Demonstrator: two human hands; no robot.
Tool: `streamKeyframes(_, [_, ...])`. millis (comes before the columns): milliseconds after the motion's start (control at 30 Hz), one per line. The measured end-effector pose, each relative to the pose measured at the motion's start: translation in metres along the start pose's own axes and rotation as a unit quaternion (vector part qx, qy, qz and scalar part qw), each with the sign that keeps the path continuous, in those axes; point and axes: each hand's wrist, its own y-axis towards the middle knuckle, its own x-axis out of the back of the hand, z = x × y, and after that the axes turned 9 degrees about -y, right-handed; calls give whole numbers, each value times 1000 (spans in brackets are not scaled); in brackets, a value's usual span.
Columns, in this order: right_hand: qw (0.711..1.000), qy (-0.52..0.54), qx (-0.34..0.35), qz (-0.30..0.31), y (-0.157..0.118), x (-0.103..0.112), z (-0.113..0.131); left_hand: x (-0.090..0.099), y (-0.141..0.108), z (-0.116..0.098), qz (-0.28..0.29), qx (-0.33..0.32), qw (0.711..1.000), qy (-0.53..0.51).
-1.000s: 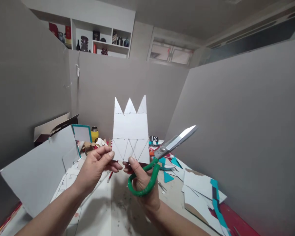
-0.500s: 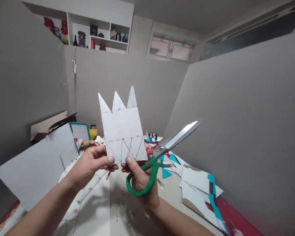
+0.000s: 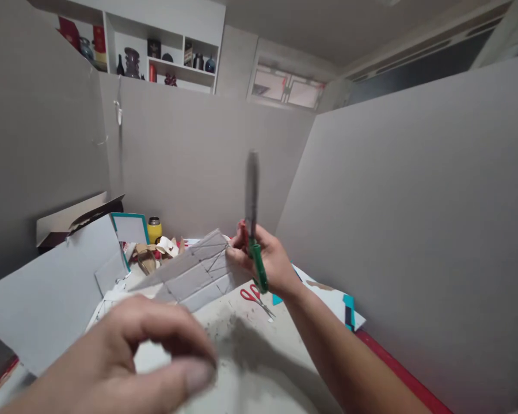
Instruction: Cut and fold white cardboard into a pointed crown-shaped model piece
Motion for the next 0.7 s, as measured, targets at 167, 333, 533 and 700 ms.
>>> streamKeyframes(167, [986, -18, 49, 156, -1, -3, 23, 9, 37, 11, -68, -95, 992, 47])
streamKeyframes(333, [986, 92, 35, 133, -2, -17, 30, 7, 65, 43, 114, 98, 986, -67])
streamKeyframes(533, [983, 157, -80, -57, -11, -30, 5, 4, 59, 36, -68, 44, 980, -180])
streamKeyframes(700, [980, 183, -71, -43, -28, -44, -4, -1, 58, 34, -111, 16, 974, -196])
